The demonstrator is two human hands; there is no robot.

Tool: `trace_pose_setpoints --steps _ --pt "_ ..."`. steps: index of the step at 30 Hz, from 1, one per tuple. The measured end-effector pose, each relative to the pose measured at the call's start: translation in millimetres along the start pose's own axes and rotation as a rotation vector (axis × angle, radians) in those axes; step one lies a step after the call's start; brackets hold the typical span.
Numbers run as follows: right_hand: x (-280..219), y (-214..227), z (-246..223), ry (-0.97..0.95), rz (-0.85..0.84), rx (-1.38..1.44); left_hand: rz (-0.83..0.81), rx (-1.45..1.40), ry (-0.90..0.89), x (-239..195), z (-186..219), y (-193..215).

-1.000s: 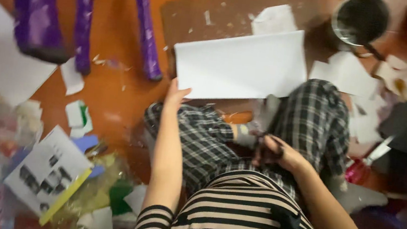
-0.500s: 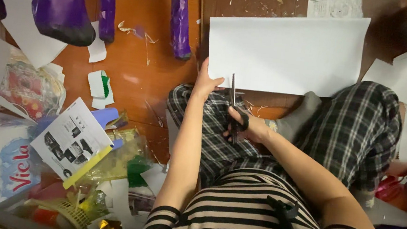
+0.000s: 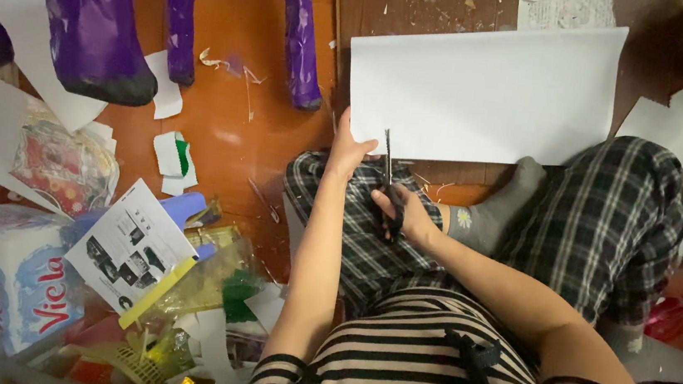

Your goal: Cutting paper into strips and gluing them onto a purple paper sculpture frame.

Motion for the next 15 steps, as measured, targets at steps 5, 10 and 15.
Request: trace_pose_setpoints --steps 5,10,15 --pt "1.4 12.5 -36.0 -0.054 -0.113 0.06 -0.013 -0.047 -0.047 22.1 -56.6 12.6" --pt "29.2 9.2 -41.5 -0.118 -0.2 0.186 -0.011 0.039 -0.251 22.2 -59.1 13.5" --pt "37.9 5.2 -18.7 0.058 0.03 -0.045 0.107 -0.068 0.166 21.5 -8.8 10.6"
Point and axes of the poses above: each hand's wrist, its own x-axis towards the middle knuckle, its own y-axis out of the back of the hand, z = x × y, the point moved 1 cm from there along x, towards the middle knuckle, and after that the axes turned 10 degrees about -y, right-handed, at the moved point
